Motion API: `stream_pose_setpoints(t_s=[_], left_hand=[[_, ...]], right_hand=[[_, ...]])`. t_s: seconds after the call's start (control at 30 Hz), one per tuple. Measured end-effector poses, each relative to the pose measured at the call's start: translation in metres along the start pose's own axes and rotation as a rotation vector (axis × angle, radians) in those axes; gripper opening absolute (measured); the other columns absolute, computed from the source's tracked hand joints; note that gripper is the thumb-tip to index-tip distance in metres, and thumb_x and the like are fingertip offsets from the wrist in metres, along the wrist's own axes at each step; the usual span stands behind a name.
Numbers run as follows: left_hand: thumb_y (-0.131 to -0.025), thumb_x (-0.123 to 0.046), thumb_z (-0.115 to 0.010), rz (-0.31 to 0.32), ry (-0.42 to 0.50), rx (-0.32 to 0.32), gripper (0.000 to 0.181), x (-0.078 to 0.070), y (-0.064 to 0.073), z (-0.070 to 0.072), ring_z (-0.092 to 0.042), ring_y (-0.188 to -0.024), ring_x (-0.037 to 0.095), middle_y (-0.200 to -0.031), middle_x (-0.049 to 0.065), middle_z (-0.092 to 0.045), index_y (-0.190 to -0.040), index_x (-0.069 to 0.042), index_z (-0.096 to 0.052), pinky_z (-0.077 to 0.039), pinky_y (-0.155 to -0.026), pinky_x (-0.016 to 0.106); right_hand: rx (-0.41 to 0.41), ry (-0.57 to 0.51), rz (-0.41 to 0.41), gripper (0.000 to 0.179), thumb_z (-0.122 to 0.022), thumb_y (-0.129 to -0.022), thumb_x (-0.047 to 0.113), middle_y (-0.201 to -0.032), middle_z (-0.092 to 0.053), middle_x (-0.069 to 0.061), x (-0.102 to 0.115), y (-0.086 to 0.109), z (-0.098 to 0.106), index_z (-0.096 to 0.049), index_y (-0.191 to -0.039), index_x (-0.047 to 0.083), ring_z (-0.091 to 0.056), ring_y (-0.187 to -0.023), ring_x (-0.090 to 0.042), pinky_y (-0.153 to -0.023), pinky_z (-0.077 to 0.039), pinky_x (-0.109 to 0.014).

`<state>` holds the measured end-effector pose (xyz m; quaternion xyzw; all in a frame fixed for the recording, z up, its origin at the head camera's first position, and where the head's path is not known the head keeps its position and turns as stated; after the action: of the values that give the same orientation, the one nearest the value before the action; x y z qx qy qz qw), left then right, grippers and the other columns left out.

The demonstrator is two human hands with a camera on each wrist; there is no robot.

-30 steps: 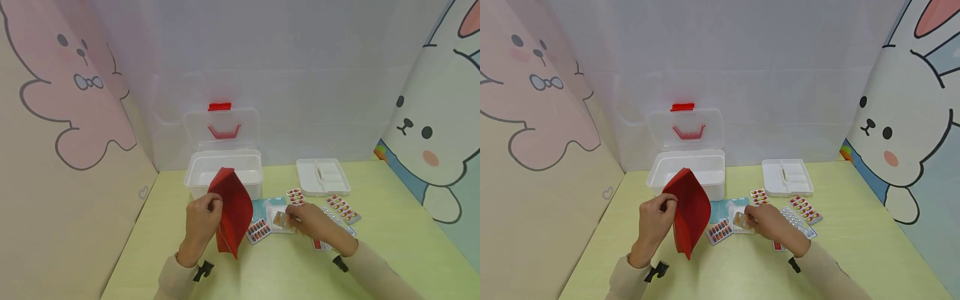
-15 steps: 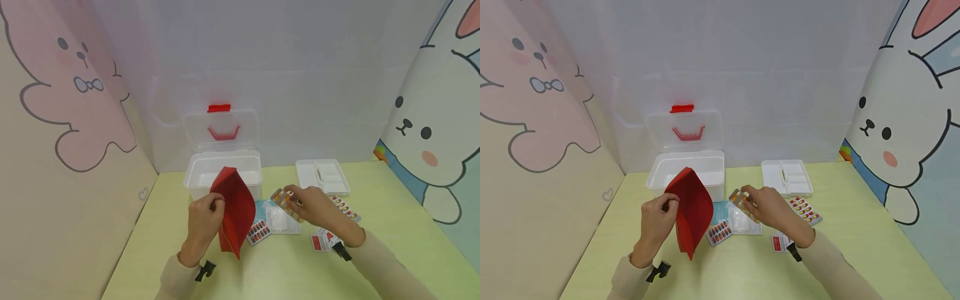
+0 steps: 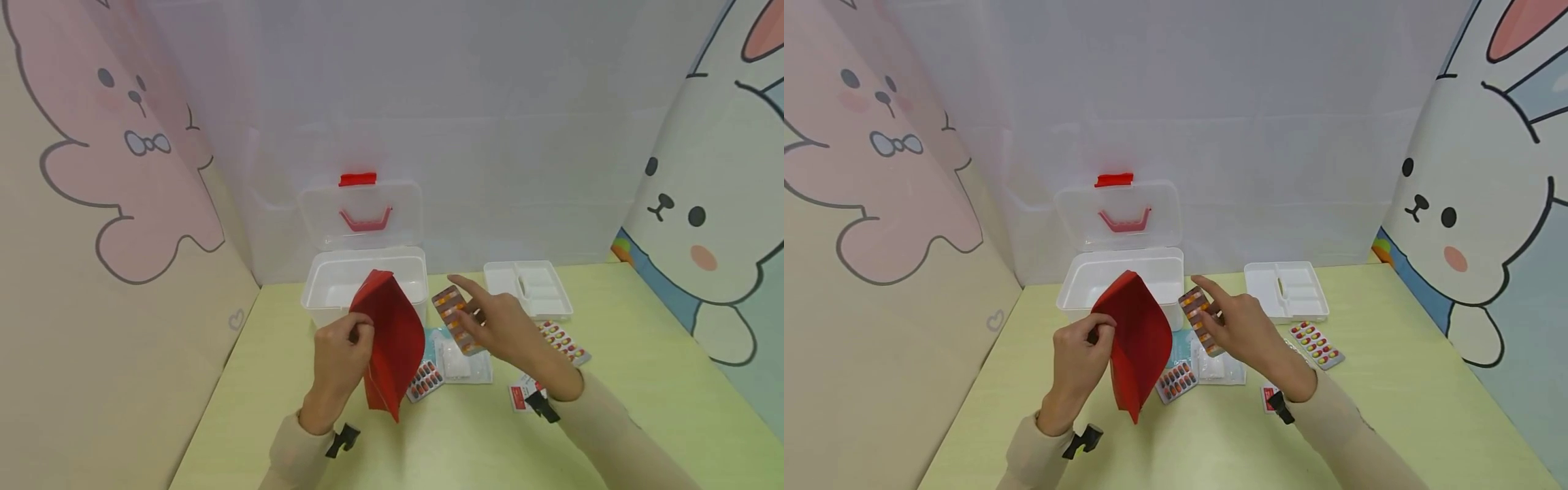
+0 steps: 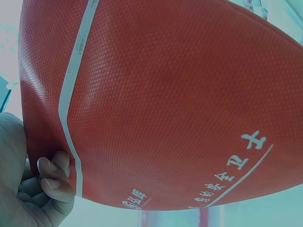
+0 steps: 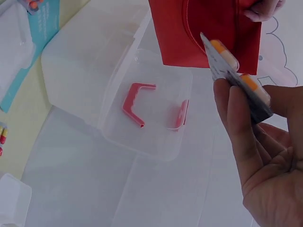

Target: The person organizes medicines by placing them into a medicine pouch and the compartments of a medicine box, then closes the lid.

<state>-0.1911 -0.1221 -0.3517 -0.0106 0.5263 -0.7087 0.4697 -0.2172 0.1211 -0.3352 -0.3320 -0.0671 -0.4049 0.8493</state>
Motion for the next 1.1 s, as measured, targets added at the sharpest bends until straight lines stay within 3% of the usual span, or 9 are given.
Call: stream_pose_setpoints(t_s=[0.13,0.47,0.7,0.93,1.1], left_hand=[[-0.077,0.006,-0.054,-0.012,0.008,-0.023,0.021,-0.004,-0.002,-0.002,-0.039,-0.047,0.001,-0.055,-0.001,-0.056,-0.071,-0.007,-0.069,-0.032,-0.043,0.014],[-0.077,0.006,-0.055,-0.040,0.027,-0.038,0.020,-0.012,-0.004,-0.009,-0.042,-0.048,0.003,-0.056,-0.001,-0.057,-0.071,-0.007,-0.069,-0.033,-0.045,0.014],[-0.079,0.002,-0.056,-0.035,0.040,-0.027,0.018,-0.019,-0.003,-0.013,-0.046,-0.049,0.004,-0.060,-0.001,-0.062,-0.073,-0.008,-0.069,-0.035,-0.045,0.013],[-0.079,0.002,-0.058,-0.058,0.049,-0.038,0.016,-0.024,-0.002,-0.016,-0.049,-0.051,0.005,-0.062,0.000,-0.064,-0.073,-0.007,-0.068,-0.039,-0.047,0.014],[-0.079,0.003,-0.057,-0.088,0.047,-0.043,0.015,-0.030,-0.002,-0.019,-0.052,-0.053,0.006,-0.064,0.002,-0.065,-0.074,-0.005,-0.069,-0.042,-0.049,0.015]], right_hand=[[-0.055,-0.018,0.014,0.050,-0.071,-0.086,0.007,-0.077,-0.074,-0.003,0.008,-0.003,0.000,-0.054,-0.133,0.007,-0.064,-0.057,-0.005,-0.053,-0.048,-0.018],[-0.060,-0.047,-0.020,0.048,-0.073,-0.084,0.007,-0.076,-0.074,-0.002,0.025,-0.013,-0.011,-0.054,-0.128,0.005,-0.065,-0.061,-0.007,-0.058,-0.050,-0.023],[0.000,-0.127,-0.131,0.042,-0.069,-0.085,0.008,-0.079,-0.075,-0.004,0.031,-0.019,-0.027,-0.049,-0.122,0.007,-0.063,-0.061,-0.006,-0.055,-0.048,-0.021],[0.034,-0.120,-0.224,0.044,-0.070,-0.084,0.008,-0.080,-0.073,-0.007,0.036,-0.023,-0.043,-0.048,-0.122,0.005,-0.067,-0.064,-0.012,-0.058,-0.052,-0.024],[0.042,-0.102,-0.284,0.042,-0.071,-0.084,0.012,-0.075,-0.067,-0.007,0.036,-0.028,-0.057,-0.048,-0.118,0.002,-0.059,-0.058,-0.013,-0.055,-0.051,-0.027]])
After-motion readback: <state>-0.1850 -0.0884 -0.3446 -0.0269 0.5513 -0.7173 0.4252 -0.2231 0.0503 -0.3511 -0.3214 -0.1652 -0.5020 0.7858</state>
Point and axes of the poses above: each hand's wrist, its own y-axis away from the middle knuckle, its own z-axis out of the back of the hand, x = y × z, the point moved 6 cm from there along -y, towards the middle knuckle
